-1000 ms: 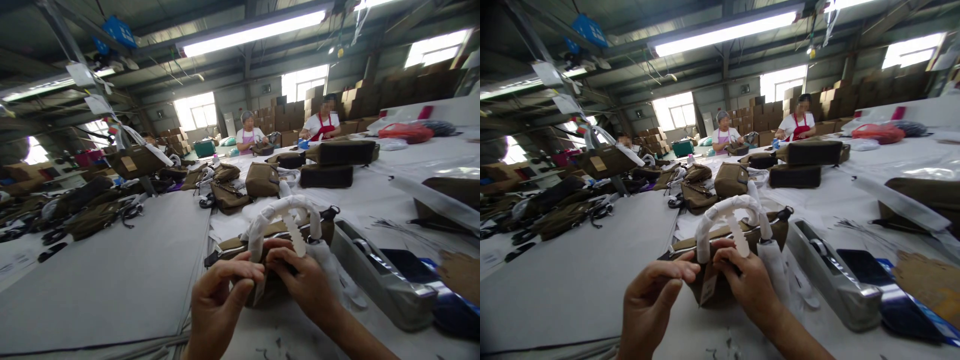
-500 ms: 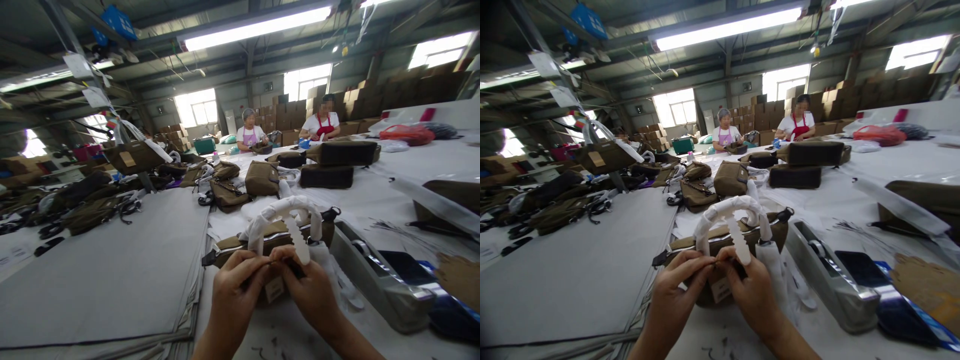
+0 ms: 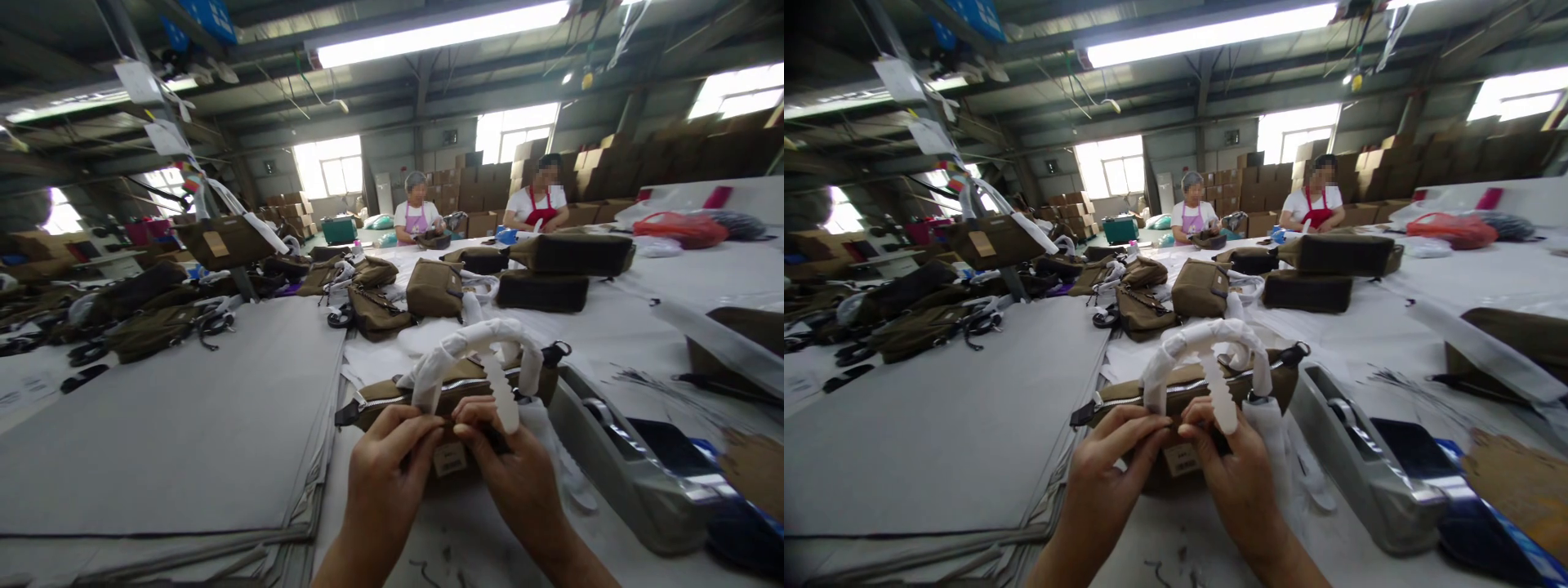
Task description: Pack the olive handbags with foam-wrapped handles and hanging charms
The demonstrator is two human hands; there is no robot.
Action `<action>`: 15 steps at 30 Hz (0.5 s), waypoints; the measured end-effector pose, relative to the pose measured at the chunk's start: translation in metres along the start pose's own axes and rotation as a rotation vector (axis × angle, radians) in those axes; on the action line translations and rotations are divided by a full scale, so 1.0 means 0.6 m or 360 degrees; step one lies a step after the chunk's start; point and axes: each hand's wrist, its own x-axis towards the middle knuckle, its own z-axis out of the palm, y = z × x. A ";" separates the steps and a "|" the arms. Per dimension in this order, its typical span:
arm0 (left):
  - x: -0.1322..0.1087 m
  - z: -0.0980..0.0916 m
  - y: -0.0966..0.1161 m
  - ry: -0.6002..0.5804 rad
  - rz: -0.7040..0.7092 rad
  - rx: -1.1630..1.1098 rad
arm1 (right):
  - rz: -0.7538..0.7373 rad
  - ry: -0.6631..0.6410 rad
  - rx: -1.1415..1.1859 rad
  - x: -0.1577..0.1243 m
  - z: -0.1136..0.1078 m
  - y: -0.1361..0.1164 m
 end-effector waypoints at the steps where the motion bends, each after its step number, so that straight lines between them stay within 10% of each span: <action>1: 0.000 -0.001 0.001 -0.0003 -0.0006 -0.0018 | 0.0076 -0.0044 0.0083 0.000 -0.001 -0.001; 15: -0.013 -0.010 -0.001 -0.0052 0.0151 0.0254 | 0.0517 -0.0008 0.0357 -0.007 -0.001 0.007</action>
